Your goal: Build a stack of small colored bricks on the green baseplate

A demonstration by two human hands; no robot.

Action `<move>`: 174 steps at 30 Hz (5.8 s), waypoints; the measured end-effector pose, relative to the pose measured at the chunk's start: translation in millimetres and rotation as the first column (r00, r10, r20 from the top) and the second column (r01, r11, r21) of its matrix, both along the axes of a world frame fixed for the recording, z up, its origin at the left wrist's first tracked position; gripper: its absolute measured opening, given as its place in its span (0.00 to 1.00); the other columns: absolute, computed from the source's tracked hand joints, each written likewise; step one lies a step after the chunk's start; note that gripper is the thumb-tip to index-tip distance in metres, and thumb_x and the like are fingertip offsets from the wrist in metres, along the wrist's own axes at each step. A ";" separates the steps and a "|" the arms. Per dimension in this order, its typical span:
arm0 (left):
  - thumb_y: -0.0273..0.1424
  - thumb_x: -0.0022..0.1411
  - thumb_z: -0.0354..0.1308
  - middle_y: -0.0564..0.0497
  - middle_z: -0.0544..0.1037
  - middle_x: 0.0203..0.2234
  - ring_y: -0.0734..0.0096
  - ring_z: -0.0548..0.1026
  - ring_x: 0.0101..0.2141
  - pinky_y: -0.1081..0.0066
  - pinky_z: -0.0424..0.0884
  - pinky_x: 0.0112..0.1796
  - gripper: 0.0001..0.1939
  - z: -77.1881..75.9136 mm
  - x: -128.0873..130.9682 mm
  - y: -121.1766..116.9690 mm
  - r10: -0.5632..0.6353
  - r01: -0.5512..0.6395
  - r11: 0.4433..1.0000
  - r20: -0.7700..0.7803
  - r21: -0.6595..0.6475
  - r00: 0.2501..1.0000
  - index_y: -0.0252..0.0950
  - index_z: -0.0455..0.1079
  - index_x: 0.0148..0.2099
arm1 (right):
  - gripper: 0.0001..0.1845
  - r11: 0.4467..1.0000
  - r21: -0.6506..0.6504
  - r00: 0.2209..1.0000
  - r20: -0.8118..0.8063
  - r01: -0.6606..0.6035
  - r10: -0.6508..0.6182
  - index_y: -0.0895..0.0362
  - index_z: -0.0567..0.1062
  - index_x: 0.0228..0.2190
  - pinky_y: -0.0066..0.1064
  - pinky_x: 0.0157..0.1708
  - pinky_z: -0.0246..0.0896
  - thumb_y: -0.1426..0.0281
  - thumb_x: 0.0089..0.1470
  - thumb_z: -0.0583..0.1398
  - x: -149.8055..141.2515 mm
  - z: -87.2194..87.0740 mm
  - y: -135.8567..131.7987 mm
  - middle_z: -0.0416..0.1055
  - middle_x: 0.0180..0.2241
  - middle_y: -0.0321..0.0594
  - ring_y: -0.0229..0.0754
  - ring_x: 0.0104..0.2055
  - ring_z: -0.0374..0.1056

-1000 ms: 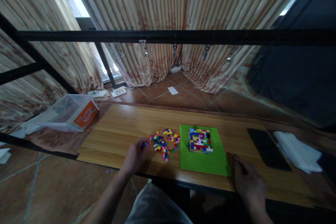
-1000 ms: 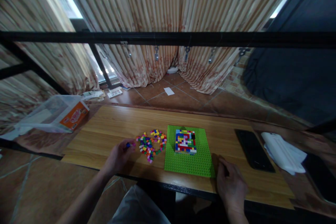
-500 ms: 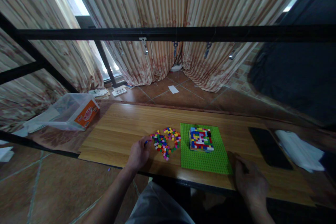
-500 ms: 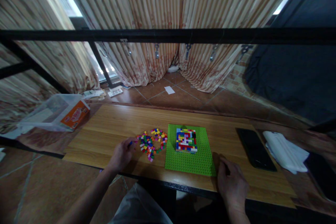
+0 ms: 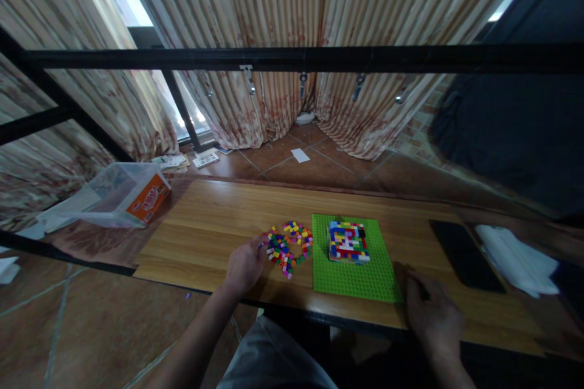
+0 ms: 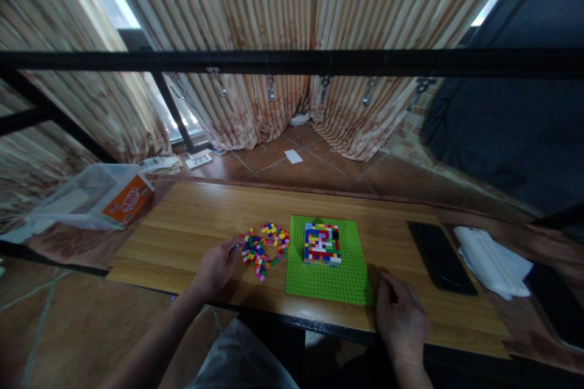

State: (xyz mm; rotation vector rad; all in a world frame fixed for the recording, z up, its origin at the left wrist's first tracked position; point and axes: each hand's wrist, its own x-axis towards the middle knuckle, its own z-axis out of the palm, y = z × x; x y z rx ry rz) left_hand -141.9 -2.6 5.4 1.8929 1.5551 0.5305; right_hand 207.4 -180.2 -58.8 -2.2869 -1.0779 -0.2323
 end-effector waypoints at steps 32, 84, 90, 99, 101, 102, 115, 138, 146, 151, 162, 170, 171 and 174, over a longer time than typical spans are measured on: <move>0.30 0.66 0.47 0.44 0.81 0.31 0.60 0.78 0.33 0.70 0.63 0.35 0.13 -5.2 -3.5 2.3 -0.080 0.089 0.995 -0.143 0.054 0.987 0.39 0.73 0.44 | 0.28 1.000 -0.023 0.999 -0.048 0.004 -0.005 0.55 0.79 0.39 0.39 0.34 0.68 0.51 0.56 0.47 6.8 -10.2 -0.5 0.77 0.42 0.47 0.52 0.39 0.75; 0.39 0.62 0.55 0.49 0.75 0.26 0.77 0.74 0.26 0.75 0.71 0.32 0.13 39.3 109.8 -6.4 0.425 0.229 0.725 0.684 -0.649 0.593 0.32 0.71 0.37 | 0.25 0.988 0.139 0.997 -0.026 -0.062 0.067 0.58 0.78 0.38 0.35 0.37 0.65 0.55 0.62 0.49 -3.1 -4.7 5.7 0.77 0.37 0.47 0.46 0.37 0.73; 0.33 0.61 0.54 0.48 0.75 0.27 0.76 0.74 0.27 0.75 0.71 0.32 0.12 38.0 110.0 -3.7 0.392 0.238 0.748 0.702 -0.619 0.594 0.31 0.72 0.42 | 0.24 0.990 0.128 0.998 -0.027 -0.058 0.062 0.57 0.78 0.37 0.34 0.35 0.65 0.55 0.62 0.49 -2.8 -4.5 4.5 0.77 0.37 0.47 0.45 0.36 0.73; 0.37 0.63 0.55 0.51 0.79 0.30 0.70 0.76 0.32 0.72 0.70 0.36 0.12 22.1 119.0 -5.1 -0.268 0.297 0.955 0.435 0.002 0.859 0.36 0.77 0.39 | 0.23 0.992 0.114 0.997 -0.051 -0.054 0.060 0.57 0.78 0.38 0.35 0.38 0.66 0.56 0.61 0.49 -4.1 -3.2 5.3 0.77 0.38 0.47 0.46 0.38 0.73; 0.34 0.64 0.54 0.51 0.81 0.35 0.68 0.77 0.37 0.71 0.70 0.41 0.11 22.6 121.0 -5.0 -0.354 0.335 0.935 0.303 0.115 0.885 0.38 0.78 0.41 | 0.23 0.993 0.105 0.997 -0.049 -0.046 0.051 0.57 0.78 0.38 0.35 0.36 0.66 0.56 0.61 0.49 -4.6 -2.8 5.2 0.77 0.38 0.47 0.46 0.37 0.73; 0.33 0.65 0.53 0.50 0.81 0.36 0.68 0.77 0.38 0.71 0.71 0.42 0.11 23.5 122.0 -4.7 -0.380 0.352 0.924 0.239 0.151 0.894 0.39 0.77 0.43 | 0.23 0.993 0.109 0.998 -0.044 -0.049 0.055 0.57 0.78 0.38 0.35 0.36 0.65 0.56 0.61 0.49 -4.8 -2.5 5.2 0.77 0.37 0.47 0.46 0.36 0.73; 0.32 0.65 0.55 0.50 0.81 0.35 0.68 0.77 0.36 0.72 0.70 0.40 0.10 31.8 134.5 1.9 -0.461 0.465 0.863 -0.066 0.197 0.885 0.41 0.78 0.41 | 0.23 0.986 0.151 0.995 -0.063 -0.064 0.075 0.57 0.78 0.38 0.36 0.38 0.66 0.56 0.62 0.49 -6.2 -0.1 5.6 0.77 0.38 0.48 0.47 0.38 0.73; 0.27 0.62 0.57 0.52 0.77 0.34 0.72 0.75 0.34 0.74 0.68 0.37 0.05 10.9 152.0 3.2 -0.351 0.331 0.906 0.029 0.265 0.936 0.38 0.74 0.37 | 0.23 0.989 0.134 0.995 -0.061 -0.068 0.077 0.58 0.78 0.37 0.35 0.38 0.65 0.56 0.61 0.50 -4.5 -0.8 4.5 0.77 0.37 0.48 0.46 0.38 0.73; 0.26 0.66 0.50 0.45 0.76 0.39 0.63 0.74 0.39 0.66 0.72 0.40 0.12 13.2 145.5 -13.2 -0.372 0.528 0.743 -0.402 0.412 0.837 0.36 0.73 0.47 | 0.22 0.991 0.115 0.994 -0.076 -0.068 0.077 0.57 0.78 0.38 0.35 0.39 0.65 0.56 0.61 0.50 -3.5 -3.2 3.7 0.77 0.38 0.48 0.46 0.38 0.73; 0.24 0.65 0.50 0.43 0.76 0.40 0.60 0.74 0.41 0.62 0.74 0.40 0.14 16.0 146.5 -18.4 -0.378 0.593 0.692 -0.492 0.412 0.784 0.32 0.71 0.51 | 0.24 0.994 0.094 0.996 -0.068 -0.059 0.065 0.58 0.78 0.39 0.35 0.38 0.65 0.55 0.61 0.50 -3.3 -3.4 2.8 0.77 0.39 0.49 0.46 0.38 0.73; 0.20 0.62 0.50 0.45 0.76 0.42 0.61 0.74 0.42 0.64 0.74 0.43 0.22 18.6 136.5 -30.2 -0.352 0.511 0.752 -0.402 0.416 0.845 0.34 0.66 0.58 | 0.26 0.994 0.098 0.998 -0.040 -0.044 0.048 0.57 0.78 0.36 0.36 0.34 0.65 0.53 0.60 0.49 -1.6 -2.8 3.1 0.77 0.38 0.49 0.48 0.36 0.73; 0.22 0.63 0.49 0.46 0.77 0.40 0.64 0.76 0.41 0.65 0.75 0.45 0.14 -4.2 45.9 -54.3 -0.234 0.244 0.872 -0.078 0.424 0.969 0.37 0.70 0.48 | 0.28 0.998 0.055 0.999 0.000 -0.040 0.040 0.59 0.79 0.37 0.37 0.32 0.63 0.52 0.59 0.48 -0.3 -2.2 0.5 0.77 0.38 0.50 0.49 0.35 0.72; 0.23 0.63 0.50 0.46 0.77 0.39 0.65 0.76 0.40 0.66 0.75 0.43 0.12 -8.3 34.0 -54.6 -0.205 0.217 0.885 -0.074 0.413 0.976 0.37 0.69 0.47 | 0.28 0.997 0.059 0.999 0.000 -0.040 0.040 0.59 0.79 0.37 0.37 0.33 0.63 0.53 0.59 0.48 -0.3 -2.0 0.5 0.77 0.38 0.50 0.49 0.35 0.72; 0.24 0.63 0.51 0.47 0.76 0.38 0.66 0.76 0.38 0.69 0.75 0.40 0.13 -19.5 10.1 -52.6 -0.155 0.169 0.900 -0.067 0.402 0.986 0.38 0.69 0.49 | 0.27 0.997 0.076 1.000 -0.015 -0.026 0.027 0.59 0.79 0.37 0.37 0.33 0.63 0.53 0.59 0.49 -1.5 -0.5 1.2 0.77 0.36 0.50 0.49 0.35 0.72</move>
